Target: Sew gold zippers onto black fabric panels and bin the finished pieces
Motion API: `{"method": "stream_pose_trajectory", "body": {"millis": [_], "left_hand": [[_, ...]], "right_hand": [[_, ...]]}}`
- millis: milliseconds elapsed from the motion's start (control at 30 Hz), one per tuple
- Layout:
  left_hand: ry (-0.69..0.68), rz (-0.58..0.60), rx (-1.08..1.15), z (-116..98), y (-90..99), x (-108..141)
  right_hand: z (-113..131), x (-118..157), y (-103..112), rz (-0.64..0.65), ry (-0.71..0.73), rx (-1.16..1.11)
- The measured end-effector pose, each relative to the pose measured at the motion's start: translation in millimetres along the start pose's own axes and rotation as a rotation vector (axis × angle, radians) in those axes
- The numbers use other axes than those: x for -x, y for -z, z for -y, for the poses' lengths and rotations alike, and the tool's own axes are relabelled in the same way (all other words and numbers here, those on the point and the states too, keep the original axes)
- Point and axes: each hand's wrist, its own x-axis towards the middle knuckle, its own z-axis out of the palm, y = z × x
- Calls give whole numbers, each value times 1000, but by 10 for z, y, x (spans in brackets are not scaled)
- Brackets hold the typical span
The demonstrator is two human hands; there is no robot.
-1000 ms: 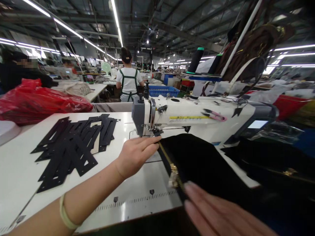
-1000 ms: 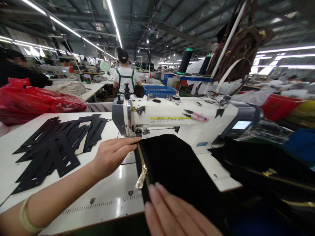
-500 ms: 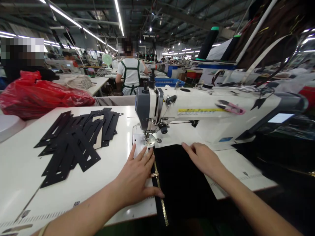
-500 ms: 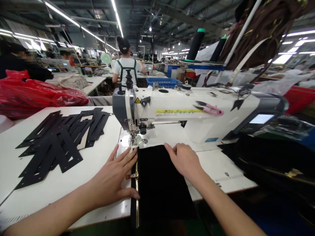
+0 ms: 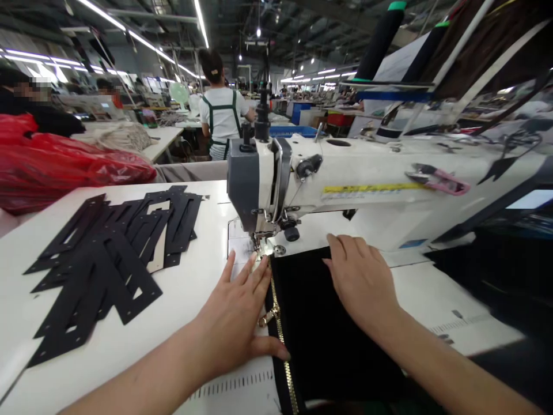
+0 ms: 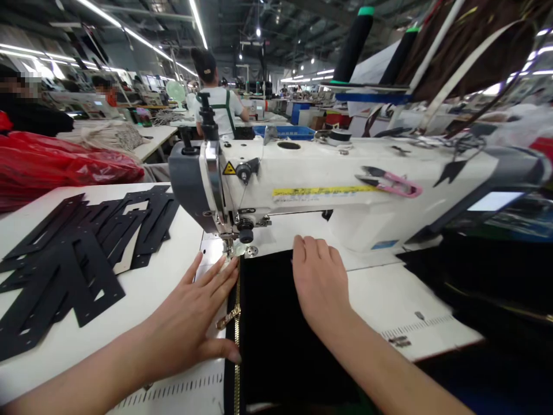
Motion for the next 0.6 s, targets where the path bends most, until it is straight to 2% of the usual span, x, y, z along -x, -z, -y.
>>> {"method": "stream_pose_trajectory", "body": {"millis": [67, 133, 200, 300, 367, 467, 533, 600], "left_hand": [[2, -2, 5, 10, 7, -12], [-3, -28, 11, 21, 2, -21], [-3, -83, 31, 1, -23, 5], [-19, -189, 85, -133, -123, 172], [-69, -291, 112, -261, -220, 374], [-242, -433, 104, -356, -297, 713], [-171, -397, 94, -269, -242, 882], [86, -332, 33, -38, -128, 951]], "right_hand": [[150, 89, 33, -48, 242, -74], [272, 188, 16, -11, 421, -158], [337, 264, -35, 57, 451, -198], [340, 310, -121, 70, 435, -214], [316, 316, -172, 39, 447, -226], [281, 330, -260, -18, 468, -245], [266, 345, -334, -59, 487, -246], [259, 355, -401, -103, 501, -248]]}}
